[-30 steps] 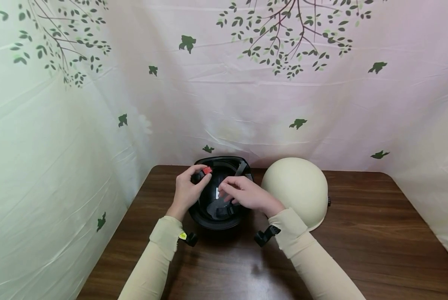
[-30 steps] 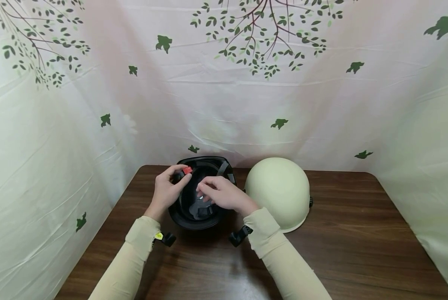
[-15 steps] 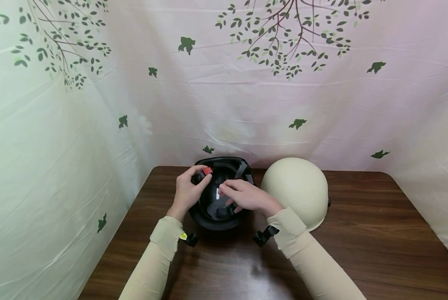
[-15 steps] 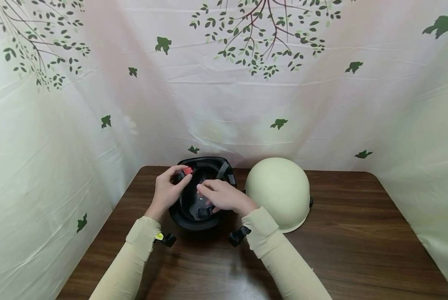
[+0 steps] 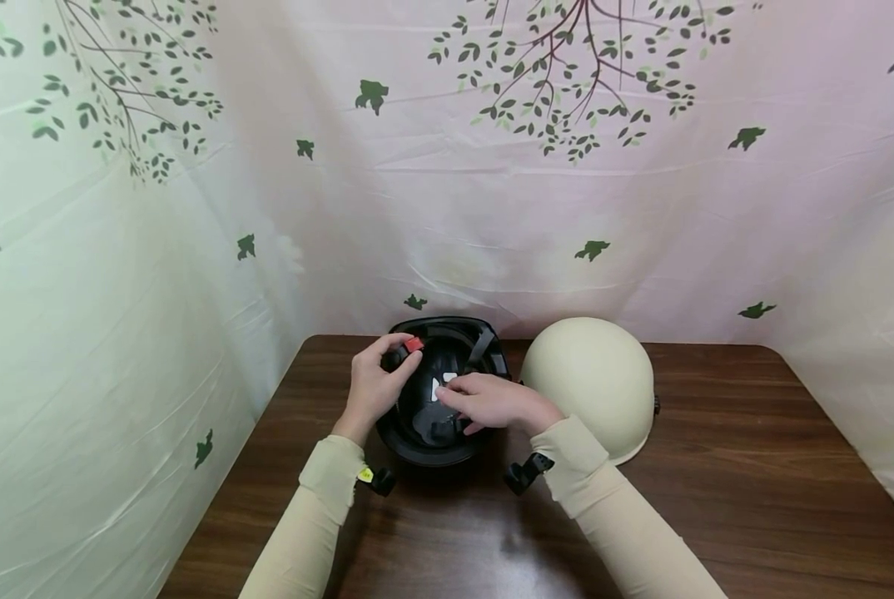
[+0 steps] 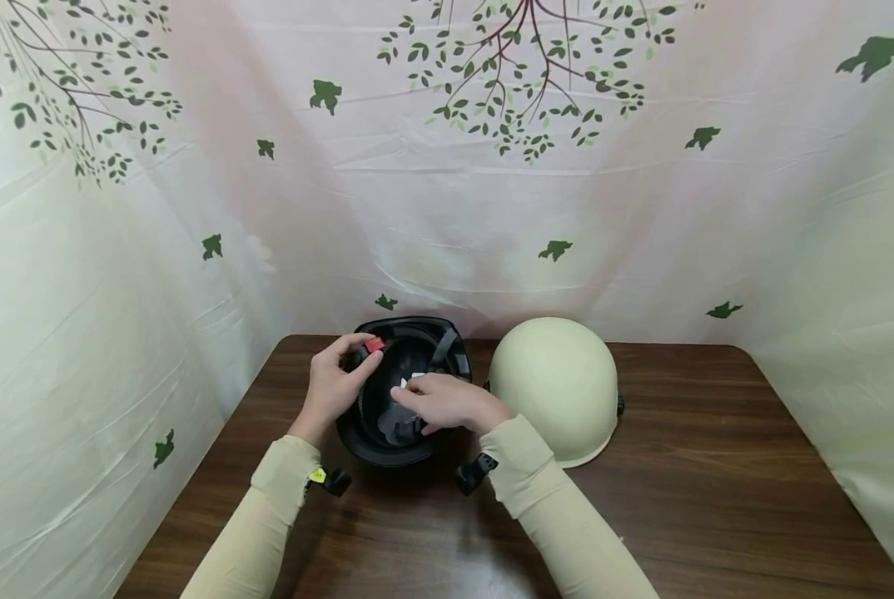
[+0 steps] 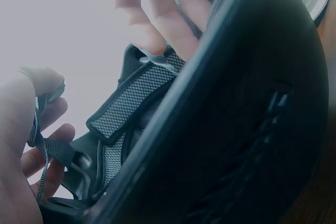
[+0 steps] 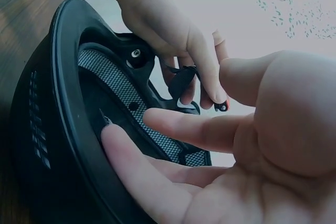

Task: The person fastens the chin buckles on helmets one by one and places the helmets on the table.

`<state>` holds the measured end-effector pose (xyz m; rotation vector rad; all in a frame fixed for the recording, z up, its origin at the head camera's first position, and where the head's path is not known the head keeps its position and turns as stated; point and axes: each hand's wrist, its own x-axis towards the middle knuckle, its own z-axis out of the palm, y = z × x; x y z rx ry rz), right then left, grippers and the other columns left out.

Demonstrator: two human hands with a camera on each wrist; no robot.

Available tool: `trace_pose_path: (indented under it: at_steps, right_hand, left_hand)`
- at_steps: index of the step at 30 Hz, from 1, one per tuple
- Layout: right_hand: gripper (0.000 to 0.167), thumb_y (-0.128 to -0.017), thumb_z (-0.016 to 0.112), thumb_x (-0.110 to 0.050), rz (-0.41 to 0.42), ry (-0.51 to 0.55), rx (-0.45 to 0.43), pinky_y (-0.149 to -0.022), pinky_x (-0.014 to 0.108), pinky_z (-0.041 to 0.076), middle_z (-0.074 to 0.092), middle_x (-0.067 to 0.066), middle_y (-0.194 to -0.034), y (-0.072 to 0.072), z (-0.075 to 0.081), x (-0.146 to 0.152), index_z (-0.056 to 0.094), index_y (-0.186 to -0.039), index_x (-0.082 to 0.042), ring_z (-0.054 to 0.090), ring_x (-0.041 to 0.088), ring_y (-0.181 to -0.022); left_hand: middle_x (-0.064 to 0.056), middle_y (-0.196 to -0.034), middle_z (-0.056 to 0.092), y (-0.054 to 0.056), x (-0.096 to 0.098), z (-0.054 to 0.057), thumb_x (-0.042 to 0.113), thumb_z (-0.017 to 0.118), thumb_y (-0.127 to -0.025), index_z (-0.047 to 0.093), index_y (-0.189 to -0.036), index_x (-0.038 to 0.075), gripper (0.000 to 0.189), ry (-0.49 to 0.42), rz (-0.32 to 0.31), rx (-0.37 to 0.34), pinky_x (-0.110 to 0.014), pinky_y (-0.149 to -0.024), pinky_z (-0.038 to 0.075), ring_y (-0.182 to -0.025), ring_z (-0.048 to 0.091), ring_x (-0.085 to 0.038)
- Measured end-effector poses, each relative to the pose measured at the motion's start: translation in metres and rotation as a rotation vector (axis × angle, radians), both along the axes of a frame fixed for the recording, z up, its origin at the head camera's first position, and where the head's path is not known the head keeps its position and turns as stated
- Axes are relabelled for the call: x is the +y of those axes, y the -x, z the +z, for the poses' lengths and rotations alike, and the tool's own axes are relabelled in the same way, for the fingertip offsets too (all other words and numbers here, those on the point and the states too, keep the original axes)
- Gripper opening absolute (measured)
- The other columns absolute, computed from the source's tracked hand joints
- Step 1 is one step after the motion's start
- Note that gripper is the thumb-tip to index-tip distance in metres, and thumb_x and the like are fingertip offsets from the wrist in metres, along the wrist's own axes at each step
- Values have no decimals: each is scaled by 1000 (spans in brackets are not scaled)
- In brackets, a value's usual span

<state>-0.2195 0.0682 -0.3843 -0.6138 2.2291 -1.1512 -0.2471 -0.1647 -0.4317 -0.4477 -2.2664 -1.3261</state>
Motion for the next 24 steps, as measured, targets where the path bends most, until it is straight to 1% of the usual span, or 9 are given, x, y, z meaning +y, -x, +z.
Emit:
trace_pose_path:
  at_steps: [3, 4, 7, 11, 14, 17, 21, 24]
  right_hand:
    - [48, -112, 48, -43, 1, -2, 14, -84, 38, 63, 63, 15, -117, 0, 0, 1, 64, -133, -3, 74, 23, -99]
    - [48, -112, 49, -43, -1, 1, 16, -84, 38, 63, 62, 16, -116, 0, 0, 1, 64, -133, -3, 74, 21, -96]
    - [45, -111, 51, -43, -8, 17, 21, -85, 37, 63, 62, 14, -111, 1, -1, 3, 66, -128, -4, 75, 20, -93]
    - [36, -110, 54, -40, -9, 42, 36, -84, 37, 63, 60, 12, -103, 1, -2, 6, 69, -117, -7, 75, 20, -93]
    - [34, -109, 58, -38, -5, 42, 43, -85, 37, 63, 64, 9, -111, 0, -1, 9, 70, -120, -8, 76, 19, -92]
    - [32, -106, 64, -35, 18, 11, 71, -87, 37, 62, 68, 5, -118, -1, 1, 12, 71, -124, -9, 77, 18, -88]
    - [26, -100, 75, -25, 87, -53, 180, -90, 36, 60, 73, 5, -117, -1, 3, 13, 74, -122, -11, 74, 13, -91]
    - [27, -94, 80, -18, 129, -84, 229, -89, 36, 60, 75, 7, -118, -1, 4, 14, 76, -119, -11, 72, 12, -95]
  left_hand:
    - [-7, -106, 75, 0, 0, -1, 21, 80, -95, 76, -120, 12, 26, -1, 4, 5, -41, -88, 54, -98, 67, -21]
    - [-7, -106, 75, 0, 0, -1, 21, 80, -95, 76, -120, 12, 27, 0, 5, 4, -42, -88, 54, -98, 67, -21]
    - [-7, -106, 75, -1, 0, -1, 21, 80, -95, 75, -120, 13, 27, 0, 8, 2, -42, -89, 54, -99, 67, -21]
    - [-6, -107, 75, -1, 0, 0, 21, 81, -95, 75, -120, 13, 27, -1, 7, 5, -41, -89, 54, -99, 67, -21]
    - [-6, -107, 75, -1, 0, 0, 21, 81, -95, 75, -121, 13, 28, -5, 3, 7, -40, -88, 54, -99, 67, -21]
    - [-6, -107, 75, -1, 0, 0, 21, 80, -95, 75, -120, 13, 27, -7, 2, 3, -40, -88, 54, -99, 67, -21]
    - [-6, -106, 75, 0, 0, 0, 22, 80, -96, 76, -120, 14, 26, -5, 5, -6, -41, -89, 54, -100, 66, -21]
    - [-5, -106, 74, 0, 0, 0, 22, 80, -95, 76, -120, 15, 26, -4, 7, -14, -41, -90, 54, -100, 66, -20]
